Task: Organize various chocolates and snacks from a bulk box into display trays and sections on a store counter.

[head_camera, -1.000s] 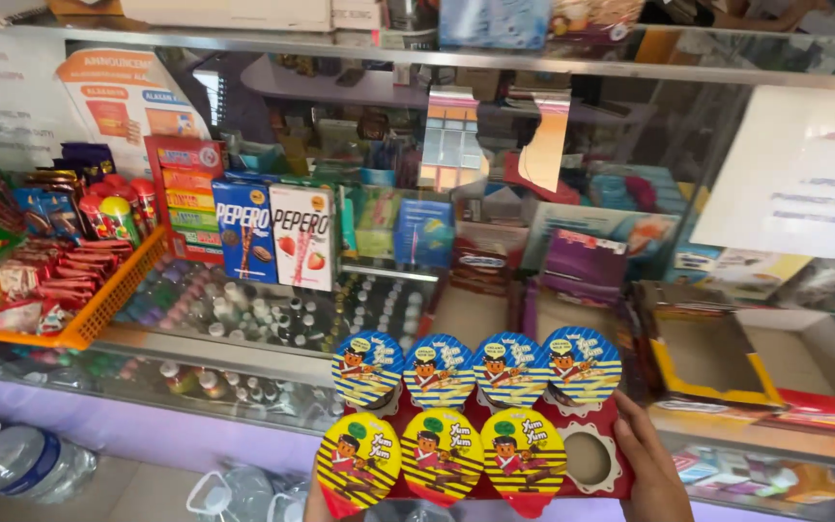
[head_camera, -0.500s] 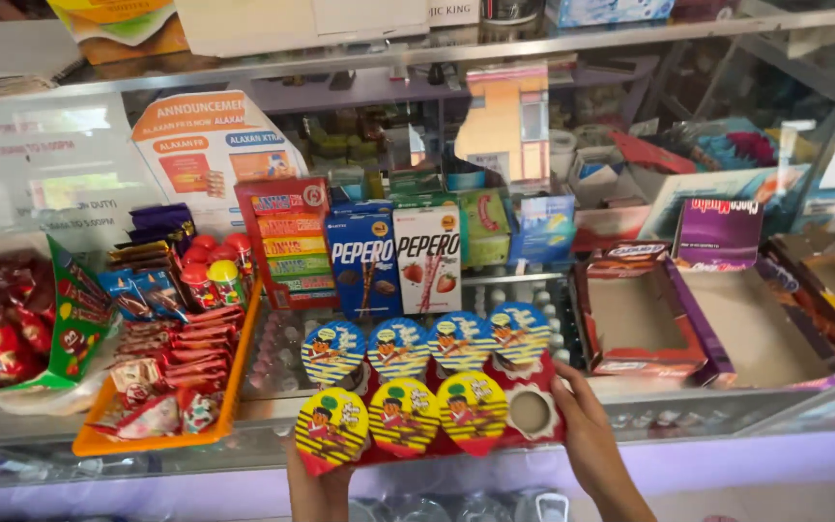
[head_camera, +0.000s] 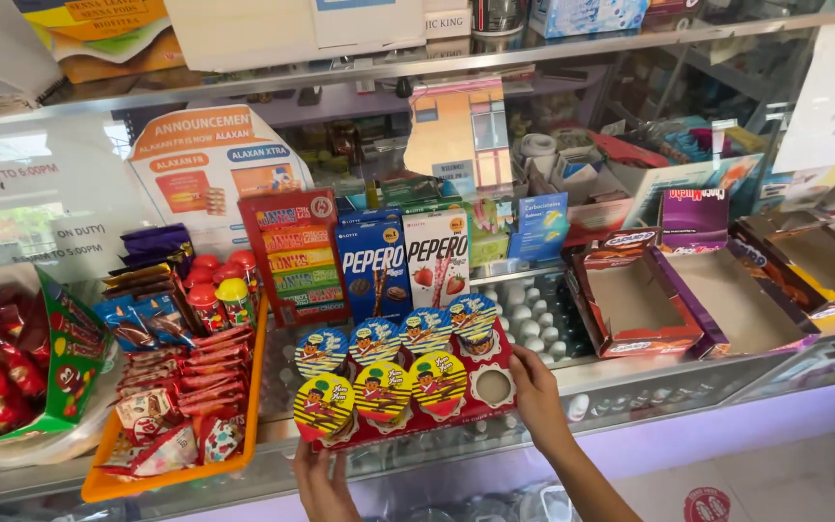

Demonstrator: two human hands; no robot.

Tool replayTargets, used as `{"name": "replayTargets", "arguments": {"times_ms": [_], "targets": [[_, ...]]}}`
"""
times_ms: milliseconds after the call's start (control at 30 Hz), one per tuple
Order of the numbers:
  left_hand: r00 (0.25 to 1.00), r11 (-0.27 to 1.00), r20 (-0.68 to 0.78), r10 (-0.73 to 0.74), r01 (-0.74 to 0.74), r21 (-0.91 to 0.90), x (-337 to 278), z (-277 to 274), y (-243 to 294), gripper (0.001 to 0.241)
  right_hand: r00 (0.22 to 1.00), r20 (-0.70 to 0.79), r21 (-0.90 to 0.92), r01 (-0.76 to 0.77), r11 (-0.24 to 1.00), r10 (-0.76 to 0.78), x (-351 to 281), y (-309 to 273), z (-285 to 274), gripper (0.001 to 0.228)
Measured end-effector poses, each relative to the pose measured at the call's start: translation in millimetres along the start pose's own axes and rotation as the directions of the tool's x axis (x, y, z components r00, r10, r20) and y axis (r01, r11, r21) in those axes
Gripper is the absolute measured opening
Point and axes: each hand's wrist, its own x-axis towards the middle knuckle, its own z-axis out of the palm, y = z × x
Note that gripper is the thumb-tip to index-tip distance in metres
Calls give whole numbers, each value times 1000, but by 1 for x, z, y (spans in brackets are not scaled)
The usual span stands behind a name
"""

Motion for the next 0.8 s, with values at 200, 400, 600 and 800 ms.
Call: {"name": "replayTargets", "arguments": {"times_ms": [200,400,600,800], "targets": [[863,580,211,460,-471,665,-22,7,13,93,978,-56,-182,190,965,-203,14,29,8,31],[695,187,282,661,-516,836,-17,12,30,89,923,-30,-295,359,885,-384,18,25,31,30],[709,213,242,662,-487,847,-7,10,34,88,960,25,-221,278,935,-280,19,15,47,35],[721,206,243,649,-474,856,-4,20,44,87,956,15,-247,288,925,-294,24,17,52,36]]}}
